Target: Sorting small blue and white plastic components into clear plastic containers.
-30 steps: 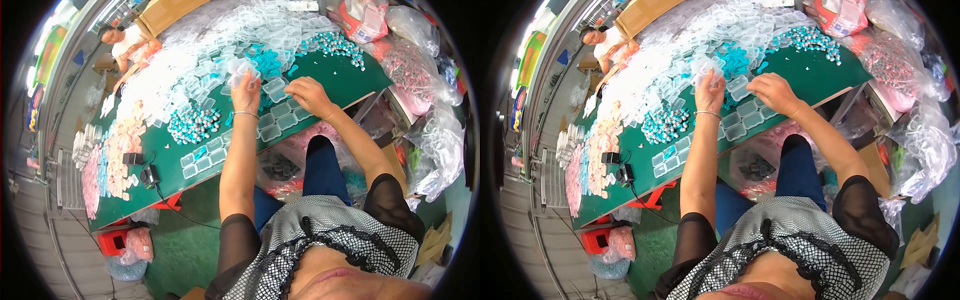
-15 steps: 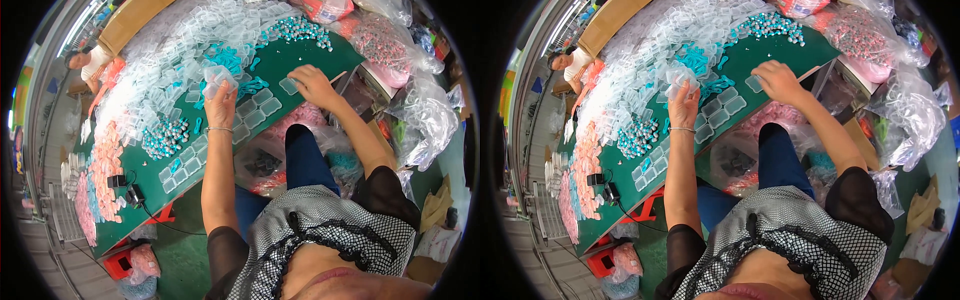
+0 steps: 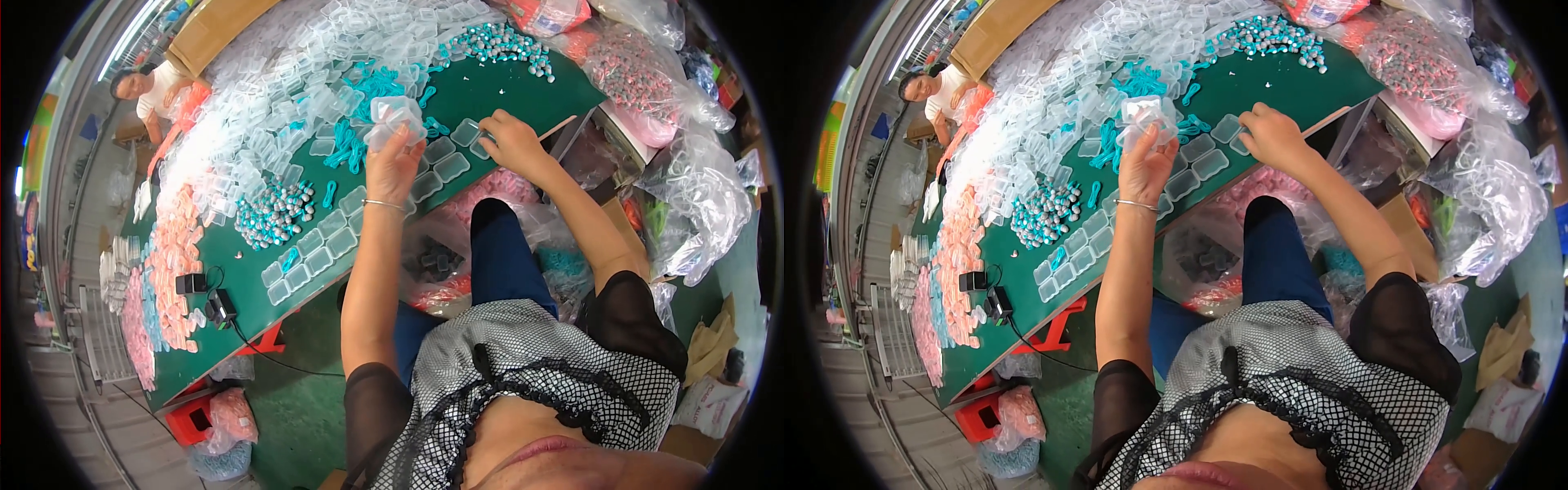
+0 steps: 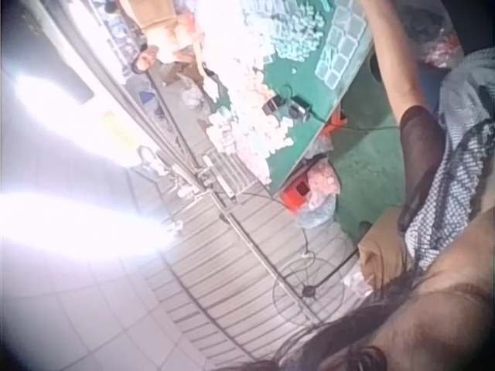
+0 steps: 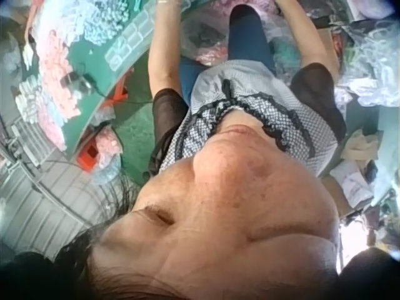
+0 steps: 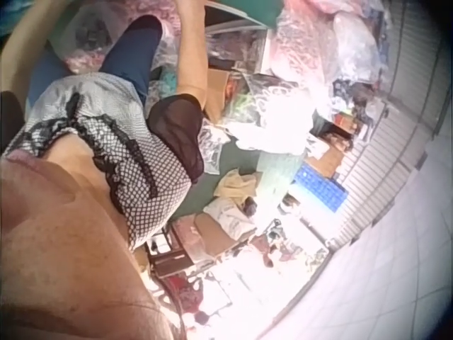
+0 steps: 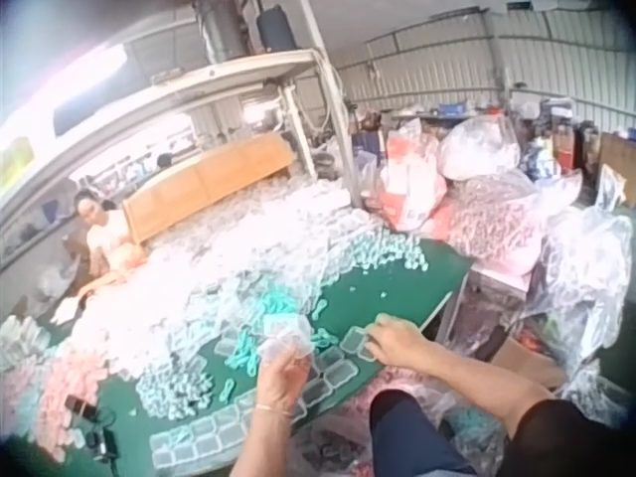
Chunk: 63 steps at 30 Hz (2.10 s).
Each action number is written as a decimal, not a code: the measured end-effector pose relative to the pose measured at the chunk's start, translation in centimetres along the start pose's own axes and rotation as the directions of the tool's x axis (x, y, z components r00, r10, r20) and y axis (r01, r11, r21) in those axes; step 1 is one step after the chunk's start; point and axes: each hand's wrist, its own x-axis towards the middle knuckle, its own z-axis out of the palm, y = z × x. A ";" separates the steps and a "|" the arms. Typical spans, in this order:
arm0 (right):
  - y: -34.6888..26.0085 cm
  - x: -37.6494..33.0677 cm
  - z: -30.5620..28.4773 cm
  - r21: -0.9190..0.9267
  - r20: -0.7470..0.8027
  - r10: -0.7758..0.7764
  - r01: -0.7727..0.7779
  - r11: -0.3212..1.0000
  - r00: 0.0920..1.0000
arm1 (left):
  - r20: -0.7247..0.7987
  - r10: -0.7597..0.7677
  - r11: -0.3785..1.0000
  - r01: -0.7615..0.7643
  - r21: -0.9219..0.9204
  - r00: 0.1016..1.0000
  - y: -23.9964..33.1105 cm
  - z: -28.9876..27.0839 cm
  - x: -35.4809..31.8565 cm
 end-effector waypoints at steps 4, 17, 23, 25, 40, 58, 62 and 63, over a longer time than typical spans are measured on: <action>-1.4 -0.1 -0.2 -0.063 -0.054 -0.016 0.013 0.998 0.998 | 0.014 -0.016 0.993 0.018 -0.120 1.000 -0.7 -0.1 0.3; 0.5 5.0 -1.1 0.894 0.284 -0.046 -0.247 0.373 0.958 | 0.213 -0.164 0.983 0.178 -0.045 0.963 -1.5 1.7 0.6; 3.2 2.4 -1.4 0.847 0.080 0.020 -0.078 0.526 0.997 | 0.140 -0.089 0.995 0.095 -0.034 0.986 -1.5 1.8 1.6; 3.8 1.1 -2.8 0.654 0.036 -0.020 -0.009 0.756 0.999 | 0.121 -0.090 0.995 0.094 -0.029 0.989 -1.5 1.7 1.8; 1.9 -0.4 -2.7 0.070 -0.150 -0.221 0.234 0.970 0.964 | 0.075 -0.227 0.962 0.212 0.173 0.971 -3.4 3.0 1.5; 1.4 2.7 -4.1 0.603 0.047 -0.132 0.078 0.794 0.990 | 0.178 -0.346 0.935 0.324 0.140 0.921 -4.2 2.6 2.3; 1.7 2.7 -4.8 0.509 0.058 -0.175 0.122 0.852 0.983 | 0.210 -0.374 0.927 0.363 0.088 0.903 -4.6 3.2 2.5; 2.1 2.7 -4.9 0.483 0.052 -0.182 0.135 0.865 0.982 | 0.212 -0.374 0.927 0.363 0.088 0.903 -4.7 3.4 2.5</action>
